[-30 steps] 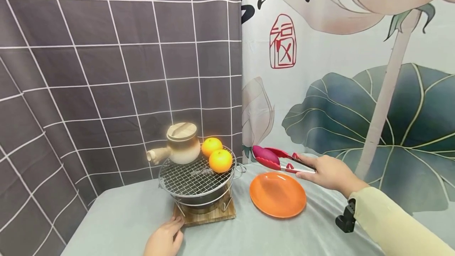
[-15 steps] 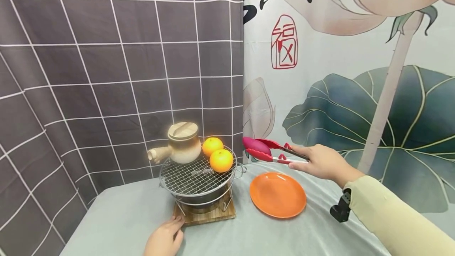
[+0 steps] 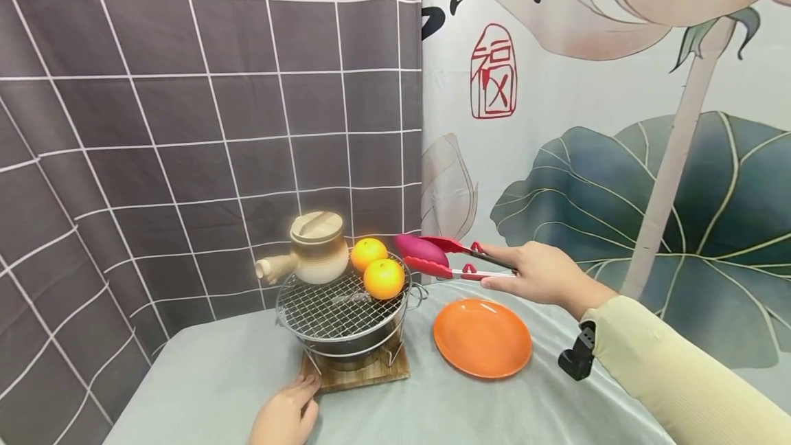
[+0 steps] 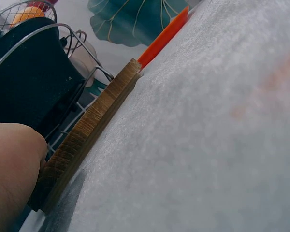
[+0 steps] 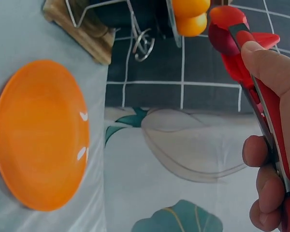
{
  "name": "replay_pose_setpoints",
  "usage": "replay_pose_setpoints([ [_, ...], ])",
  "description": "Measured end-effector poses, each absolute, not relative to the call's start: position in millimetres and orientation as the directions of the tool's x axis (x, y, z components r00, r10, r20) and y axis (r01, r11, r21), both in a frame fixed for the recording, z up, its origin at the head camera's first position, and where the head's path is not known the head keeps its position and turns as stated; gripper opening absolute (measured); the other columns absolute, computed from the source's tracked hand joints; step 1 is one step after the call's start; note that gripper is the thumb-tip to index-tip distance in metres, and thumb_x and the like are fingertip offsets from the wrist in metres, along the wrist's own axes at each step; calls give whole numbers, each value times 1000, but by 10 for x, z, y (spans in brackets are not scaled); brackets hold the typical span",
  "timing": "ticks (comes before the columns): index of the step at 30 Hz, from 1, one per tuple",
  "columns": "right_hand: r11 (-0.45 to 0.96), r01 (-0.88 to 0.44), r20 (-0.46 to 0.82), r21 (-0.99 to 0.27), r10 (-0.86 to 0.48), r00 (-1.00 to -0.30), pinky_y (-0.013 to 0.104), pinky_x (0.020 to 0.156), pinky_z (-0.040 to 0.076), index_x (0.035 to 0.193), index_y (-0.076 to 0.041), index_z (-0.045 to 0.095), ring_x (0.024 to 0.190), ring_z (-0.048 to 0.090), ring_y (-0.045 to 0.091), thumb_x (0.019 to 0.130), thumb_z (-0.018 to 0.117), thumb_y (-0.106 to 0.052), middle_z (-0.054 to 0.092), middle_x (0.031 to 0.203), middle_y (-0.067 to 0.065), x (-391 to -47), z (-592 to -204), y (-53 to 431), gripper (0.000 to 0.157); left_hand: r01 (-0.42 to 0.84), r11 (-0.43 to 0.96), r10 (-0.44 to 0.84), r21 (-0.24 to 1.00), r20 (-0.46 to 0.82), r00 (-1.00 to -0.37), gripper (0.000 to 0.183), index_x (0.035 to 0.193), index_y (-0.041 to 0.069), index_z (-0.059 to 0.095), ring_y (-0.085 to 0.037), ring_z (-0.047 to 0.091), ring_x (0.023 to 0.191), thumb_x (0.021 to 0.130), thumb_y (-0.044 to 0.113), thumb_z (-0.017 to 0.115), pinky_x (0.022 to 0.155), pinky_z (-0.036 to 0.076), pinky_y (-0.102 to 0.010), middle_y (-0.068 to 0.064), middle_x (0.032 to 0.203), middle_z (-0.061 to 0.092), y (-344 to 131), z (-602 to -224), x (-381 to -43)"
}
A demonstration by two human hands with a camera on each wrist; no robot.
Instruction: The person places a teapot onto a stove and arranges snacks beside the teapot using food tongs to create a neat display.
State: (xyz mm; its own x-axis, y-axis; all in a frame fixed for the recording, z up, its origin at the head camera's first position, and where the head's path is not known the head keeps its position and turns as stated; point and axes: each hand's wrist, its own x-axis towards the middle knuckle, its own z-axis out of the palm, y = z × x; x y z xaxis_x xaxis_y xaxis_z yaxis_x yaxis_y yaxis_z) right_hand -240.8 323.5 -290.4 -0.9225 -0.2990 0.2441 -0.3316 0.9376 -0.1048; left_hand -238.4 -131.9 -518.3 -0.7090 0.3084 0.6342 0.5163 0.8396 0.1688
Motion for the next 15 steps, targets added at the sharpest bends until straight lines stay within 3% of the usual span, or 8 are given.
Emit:
replay_pose_setpoints([
  [15, 914, -398, 302, -79, -359, -883, 25, 49, 39, 147, -22, 55, 51, 44, 7, 86, 66, -66, 42, 53, -11, -2381, -2855, 3018, 76, 513, 838, 313, 188, 605, -733, 24, 102, 6, 80, -27, 73, 100, 79, 9, 70, 89, 58, -43, -8, 105, 77, -1317, -5158, -2370],
])
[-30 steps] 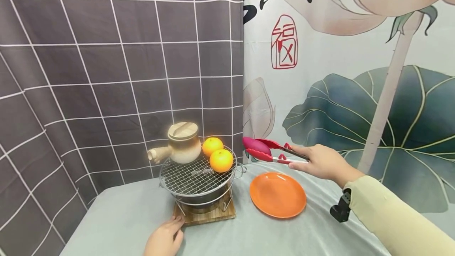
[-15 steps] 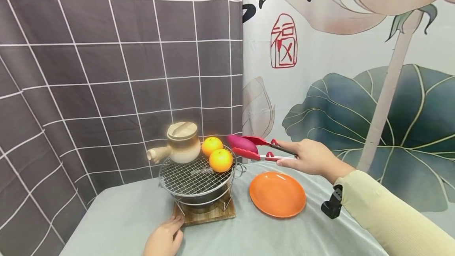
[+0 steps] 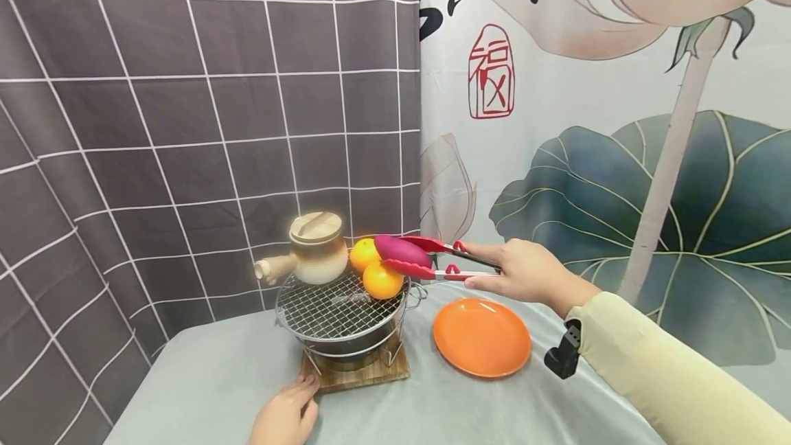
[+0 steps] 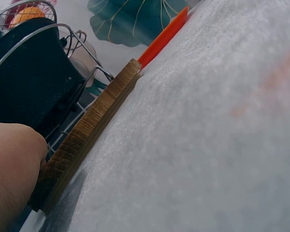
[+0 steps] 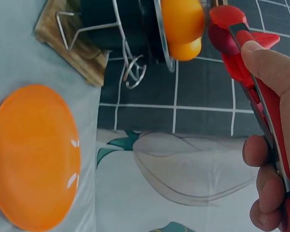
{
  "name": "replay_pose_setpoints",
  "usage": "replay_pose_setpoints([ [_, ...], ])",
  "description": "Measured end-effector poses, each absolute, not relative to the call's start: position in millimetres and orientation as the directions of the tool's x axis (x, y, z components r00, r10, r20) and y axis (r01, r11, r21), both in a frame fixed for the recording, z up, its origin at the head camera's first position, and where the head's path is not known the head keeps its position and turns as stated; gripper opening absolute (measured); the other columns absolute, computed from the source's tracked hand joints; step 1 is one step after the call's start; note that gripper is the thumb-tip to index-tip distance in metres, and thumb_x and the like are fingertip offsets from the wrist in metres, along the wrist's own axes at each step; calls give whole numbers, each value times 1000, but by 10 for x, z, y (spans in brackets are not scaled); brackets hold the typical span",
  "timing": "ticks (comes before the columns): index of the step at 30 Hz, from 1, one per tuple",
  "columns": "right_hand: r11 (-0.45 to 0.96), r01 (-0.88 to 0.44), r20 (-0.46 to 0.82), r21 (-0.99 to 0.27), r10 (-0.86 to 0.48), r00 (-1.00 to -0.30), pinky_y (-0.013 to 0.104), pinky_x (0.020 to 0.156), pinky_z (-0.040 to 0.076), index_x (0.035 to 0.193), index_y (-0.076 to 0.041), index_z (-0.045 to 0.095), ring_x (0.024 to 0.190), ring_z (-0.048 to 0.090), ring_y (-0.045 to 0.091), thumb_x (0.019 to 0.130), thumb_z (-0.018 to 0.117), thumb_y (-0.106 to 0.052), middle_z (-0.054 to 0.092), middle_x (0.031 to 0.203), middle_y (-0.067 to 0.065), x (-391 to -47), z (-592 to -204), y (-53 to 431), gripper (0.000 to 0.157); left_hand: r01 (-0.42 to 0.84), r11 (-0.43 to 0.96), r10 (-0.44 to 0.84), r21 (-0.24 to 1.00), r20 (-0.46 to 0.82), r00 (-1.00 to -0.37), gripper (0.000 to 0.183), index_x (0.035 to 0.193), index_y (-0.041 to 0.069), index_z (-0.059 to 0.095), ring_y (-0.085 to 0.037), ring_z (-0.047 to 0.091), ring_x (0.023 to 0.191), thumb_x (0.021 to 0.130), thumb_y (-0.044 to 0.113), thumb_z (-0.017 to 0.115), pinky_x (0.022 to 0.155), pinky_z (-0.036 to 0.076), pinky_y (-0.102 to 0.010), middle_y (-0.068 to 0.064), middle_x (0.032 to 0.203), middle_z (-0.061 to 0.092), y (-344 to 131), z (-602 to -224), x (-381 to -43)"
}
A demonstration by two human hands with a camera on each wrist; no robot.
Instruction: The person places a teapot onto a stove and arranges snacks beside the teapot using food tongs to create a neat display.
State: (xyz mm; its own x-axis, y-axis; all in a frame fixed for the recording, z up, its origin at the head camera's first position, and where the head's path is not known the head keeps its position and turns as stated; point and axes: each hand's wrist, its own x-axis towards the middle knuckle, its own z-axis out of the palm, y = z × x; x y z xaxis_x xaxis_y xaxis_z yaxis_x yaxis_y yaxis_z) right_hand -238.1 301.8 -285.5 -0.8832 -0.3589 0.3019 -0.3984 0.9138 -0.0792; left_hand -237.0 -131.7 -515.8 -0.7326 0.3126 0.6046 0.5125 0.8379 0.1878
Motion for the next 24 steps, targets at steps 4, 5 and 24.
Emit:
replay_pose_setpoints([
  [4, 910, -409, 308, -65, -371, -876, 25, 49, 38, 147, -23, 55, 51, 42, 7, 86, 66, -66, 41, 53, -11, -2387, -2847, 2948, 75, 519, 834, 318, 187, 606, -730, 24, 101, 5, 79, -28, 73, 100, 79, 8, 69, 88, 58, -44, -9, 104, 77, -1314, -5151, -2361],
  [5, 909, -413, 312, -60, -376, -873, 25, 50, 38, 147, -23, 56, 52, 42, 6, 86, 65, -67, 41, 54, -12, -2387, -2844, 2928, 75, 519, 834, 318, 188, 605, -730, 24, 101, 5, 79, -28, 73, 100, 79, 8, 69, 88, 58, -44, -9, 104, 77, -1315, -5152, -2360],
  [24, 835, -550, 374, -12, -506, -777, 23, 47, 33, 147, -27, 55, 48, 36, 1, 87, 66, -64, 34, 51, -18, -2403, -2852, 2641, 71, 526, 834, 310, 165, 650, -694, 25, 100, 4, 79, -27, 74, 97, 76, 6, 71, 85, 59, -42, -9, 103, 77, -1310, -5174, -2369],
])
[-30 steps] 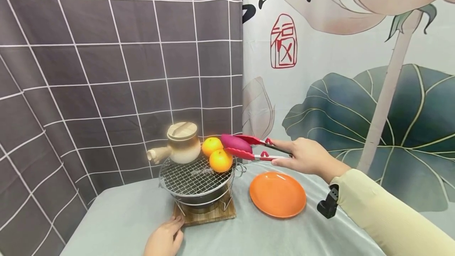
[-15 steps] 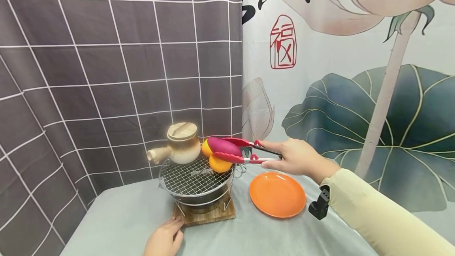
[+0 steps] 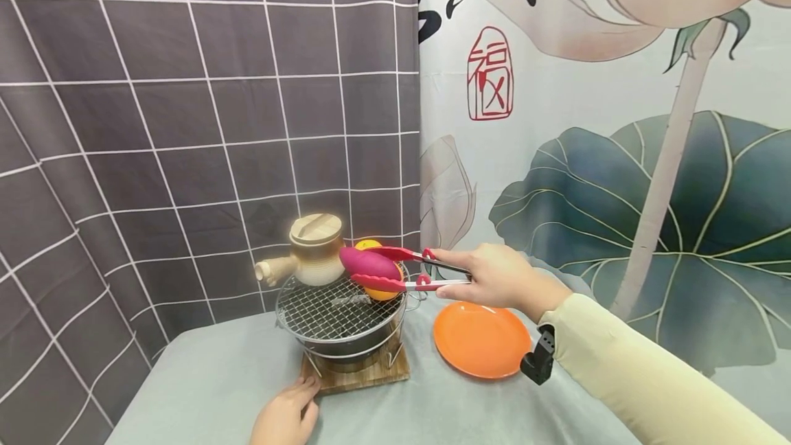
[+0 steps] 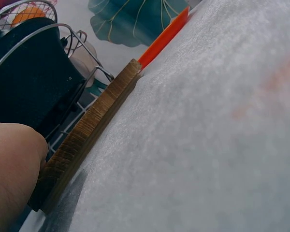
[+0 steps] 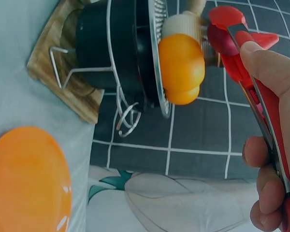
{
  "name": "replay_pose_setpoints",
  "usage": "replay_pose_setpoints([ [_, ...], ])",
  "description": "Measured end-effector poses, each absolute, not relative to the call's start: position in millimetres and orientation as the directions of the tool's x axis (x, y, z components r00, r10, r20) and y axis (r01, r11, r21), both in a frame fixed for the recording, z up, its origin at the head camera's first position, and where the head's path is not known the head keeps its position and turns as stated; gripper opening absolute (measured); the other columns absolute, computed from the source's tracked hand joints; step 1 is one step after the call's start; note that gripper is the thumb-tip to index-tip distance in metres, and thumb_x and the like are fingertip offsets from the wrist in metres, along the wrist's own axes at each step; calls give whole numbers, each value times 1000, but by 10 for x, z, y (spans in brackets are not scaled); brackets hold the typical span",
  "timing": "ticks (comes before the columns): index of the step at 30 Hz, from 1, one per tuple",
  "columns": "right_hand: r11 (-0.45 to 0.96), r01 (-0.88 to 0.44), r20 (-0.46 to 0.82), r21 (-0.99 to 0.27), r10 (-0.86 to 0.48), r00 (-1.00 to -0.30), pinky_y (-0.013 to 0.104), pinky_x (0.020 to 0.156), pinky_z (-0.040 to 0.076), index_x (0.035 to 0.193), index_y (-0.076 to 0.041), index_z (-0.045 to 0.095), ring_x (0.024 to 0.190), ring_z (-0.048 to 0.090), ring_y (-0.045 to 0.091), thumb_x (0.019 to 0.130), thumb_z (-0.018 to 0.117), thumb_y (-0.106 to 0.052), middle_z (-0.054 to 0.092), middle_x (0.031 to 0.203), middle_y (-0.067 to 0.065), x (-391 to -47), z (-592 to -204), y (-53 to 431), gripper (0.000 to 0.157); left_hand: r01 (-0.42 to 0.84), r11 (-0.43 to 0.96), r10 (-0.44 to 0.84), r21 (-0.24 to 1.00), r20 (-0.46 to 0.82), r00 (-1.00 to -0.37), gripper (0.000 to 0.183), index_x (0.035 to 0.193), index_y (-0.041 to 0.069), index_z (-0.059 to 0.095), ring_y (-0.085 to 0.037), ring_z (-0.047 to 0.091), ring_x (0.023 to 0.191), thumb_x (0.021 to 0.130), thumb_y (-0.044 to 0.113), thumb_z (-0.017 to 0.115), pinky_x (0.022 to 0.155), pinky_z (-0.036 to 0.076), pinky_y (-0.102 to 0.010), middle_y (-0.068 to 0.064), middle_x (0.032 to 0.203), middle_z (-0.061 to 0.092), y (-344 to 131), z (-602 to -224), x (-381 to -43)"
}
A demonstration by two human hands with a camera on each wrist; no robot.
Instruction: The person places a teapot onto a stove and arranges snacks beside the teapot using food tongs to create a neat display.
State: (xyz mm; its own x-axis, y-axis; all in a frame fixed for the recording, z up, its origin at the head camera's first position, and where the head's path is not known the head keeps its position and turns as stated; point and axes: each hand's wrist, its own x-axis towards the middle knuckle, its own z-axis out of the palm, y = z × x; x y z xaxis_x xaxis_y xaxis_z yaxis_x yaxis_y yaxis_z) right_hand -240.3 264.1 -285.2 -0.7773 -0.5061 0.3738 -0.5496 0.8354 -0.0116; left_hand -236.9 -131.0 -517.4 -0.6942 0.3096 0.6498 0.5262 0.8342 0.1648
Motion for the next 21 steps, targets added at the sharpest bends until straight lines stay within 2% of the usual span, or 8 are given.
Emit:
replay_pose_setpoints([
  [11, 818, -574, 338, -28, -533, -776, 23, 47, 27, 146, -27, 56, 50, 36, 3, 87, 65, -65, 33, 54, -15, -2440, -2915, 2439, 71, 533, 832, 312, 154, 665, -679, 25, 99, 4, 79, -27, 74, 97, 75, 5, 71, 85, 59, -42, -9, 103, 77, -1316, -5166, -2366],
  [21, 799, -600, 315, -40, -560, -766, 23, 48, 30, 145, -27, 57, 52, 38, 3, 86, 68, -63, 37, 55, -15, -2475, -3012, 2258, 70, 547, 827, 317, 127, 699, -641, 25, 97, 4, 79, -26, 74, 94, 73, 5, 72, 84, 60, -41, -9, 100, 77, -1307, -5200, -2394],
])
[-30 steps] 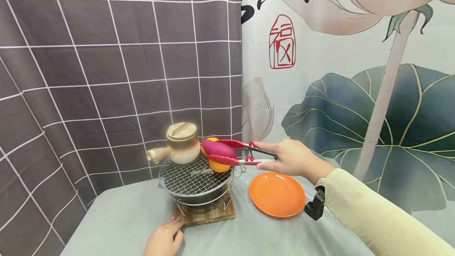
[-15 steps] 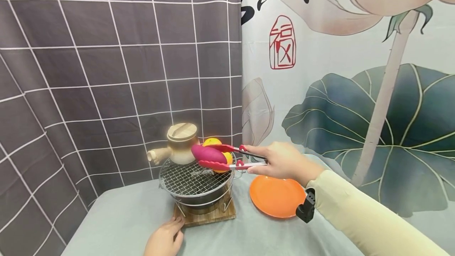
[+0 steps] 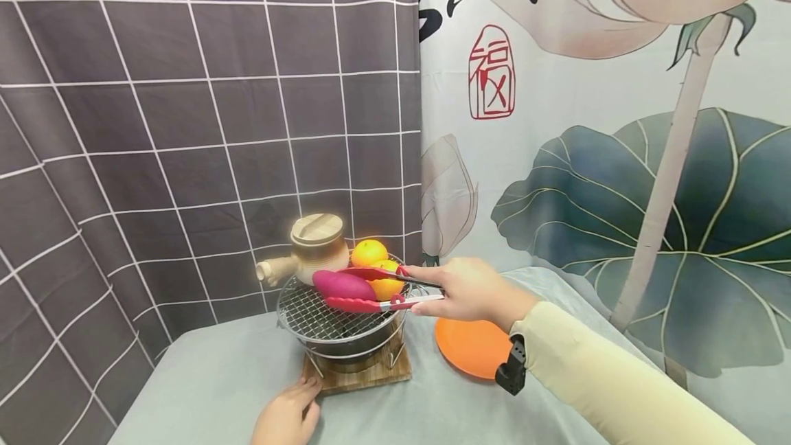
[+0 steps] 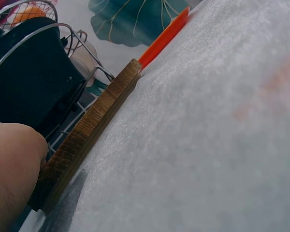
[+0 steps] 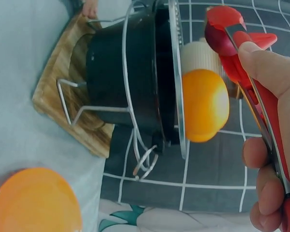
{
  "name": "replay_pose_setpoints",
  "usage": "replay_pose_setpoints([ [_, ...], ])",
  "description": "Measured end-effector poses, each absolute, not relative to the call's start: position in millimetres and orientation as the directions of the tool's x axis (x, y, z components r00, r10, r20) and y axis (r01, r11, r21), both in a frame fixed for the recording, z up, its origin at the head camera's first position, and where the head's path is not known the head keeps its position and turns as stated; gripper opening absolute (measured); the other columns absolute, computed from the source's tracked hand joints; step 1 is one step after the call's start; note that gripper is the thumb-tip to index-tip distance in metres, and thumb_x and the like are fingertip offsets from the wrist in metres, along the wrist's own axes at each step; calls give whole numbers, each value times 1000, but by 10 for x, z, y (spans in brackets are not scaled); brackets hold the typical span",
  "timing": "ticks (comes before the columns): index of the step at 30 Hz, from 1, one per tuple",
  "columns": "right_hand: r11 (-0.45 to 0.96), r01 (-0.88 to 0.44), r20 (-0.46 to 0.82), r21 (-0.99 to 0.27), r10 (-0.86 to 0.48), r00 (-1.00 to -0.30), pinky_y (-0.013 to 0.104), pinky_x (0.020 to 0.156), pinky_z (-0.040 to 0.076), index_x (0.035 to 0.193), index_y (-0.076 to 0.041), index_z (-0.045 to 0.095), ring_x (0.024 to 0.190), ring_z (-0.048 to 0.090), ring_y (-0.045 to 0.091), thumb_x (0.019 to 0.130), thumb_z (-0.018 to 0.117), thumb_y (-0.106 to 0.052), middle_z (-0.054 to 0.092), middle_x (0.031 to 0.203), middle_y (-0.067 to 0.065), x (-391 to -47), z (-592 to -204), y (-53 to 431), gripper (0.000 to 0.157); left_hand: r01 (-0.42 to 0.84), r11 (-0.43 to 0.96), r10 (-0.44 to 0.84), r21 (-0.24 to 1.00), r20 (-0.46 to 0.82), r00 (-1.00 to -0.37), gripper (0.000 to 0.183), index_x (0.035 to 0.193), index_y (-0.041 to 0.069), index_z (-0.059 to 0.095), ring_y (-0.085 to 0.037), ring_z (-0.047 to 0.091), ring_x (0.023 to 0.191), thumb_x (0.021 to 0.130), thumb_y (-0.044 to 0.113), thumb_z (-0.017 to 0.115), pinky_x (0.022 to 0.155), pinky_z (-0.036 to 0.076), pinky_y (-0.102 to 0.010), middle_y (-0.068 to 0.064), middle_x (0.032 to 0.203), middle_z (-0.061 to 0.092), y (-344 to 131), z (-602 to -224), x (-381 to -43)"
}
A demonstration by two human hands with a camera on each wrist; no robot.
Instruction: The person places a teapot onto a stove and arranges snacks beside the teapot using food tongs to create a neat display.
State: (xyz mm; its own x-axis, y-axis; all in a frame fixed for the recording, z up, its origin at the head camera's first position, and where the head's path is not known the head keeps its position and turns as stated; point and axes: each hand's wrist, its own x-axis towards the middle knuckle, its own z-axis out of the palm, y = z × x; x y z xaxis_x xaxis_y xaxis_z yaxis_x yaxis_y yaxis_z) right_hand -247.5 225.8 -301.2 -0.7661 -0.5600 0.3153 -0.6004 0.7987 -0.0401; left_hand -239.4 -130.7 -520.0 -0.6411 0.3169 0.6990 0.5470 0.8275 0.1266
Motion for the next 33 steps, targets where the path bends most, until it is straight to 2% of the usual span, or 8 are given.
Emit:
replay_pose_setpoints([
  [10, 773, -633, 303, -44, -593, -746, 23, 47, 29, 144, -27, 59, 52, 38, 4, 87, 69, -60, 39, 57, -15, -2499, -3079, 2123, 67, 551, 826, 313, 118, 717, -623, 25, 96, 4, 79, -27, 74, 93, 72, 6, 73, 82, 60, -40, -8, 98, 77, -1297, -5192, -2383],
  [17, 760, -647, 275, -59, -610, -743, 22, 47, 28, 143, -27, 60, 50, 35, 4, 88, 70, -57, 34, 55, -15, -2501, -3145, 2066, 63, 534, 835, 314, 135, 680, -662, 25, 98, 4, 79, -27, 74, 95, 74, 6, 72, 84, 60, -40, -8, 100, 77, -1305, -5174, -2371],
  [26, 746, -664, 277, -46, -629, -726, 22, 45, 26, 142, -27, 61, 47, 33, 2, 88, 60, -69, 30, 54, -16, -2537, -3240, 2046, 68, 523, 838, 314, 158, 644, -698, 24, 99, 5, 79, -27, 74, 97, 76, 7, 71, 86, 59, -42, -8, 102, 77, -1307, -5167, -2356],
  [33, 748, -663, 281, -37, -629, -725, 22, 46, 27, 142, -26, 61, 49, 35, 3, 88, 60, -70, 34, 55, -15, -2554, -3244, 2043, 69, 531, 837, 308, 131, 690, -655, 24, 96, 5, 79, -26, 74, 95, 73, 6, 73, 83, 60, -40, -8, 100, 77, -1303, -5199, -2384],
])
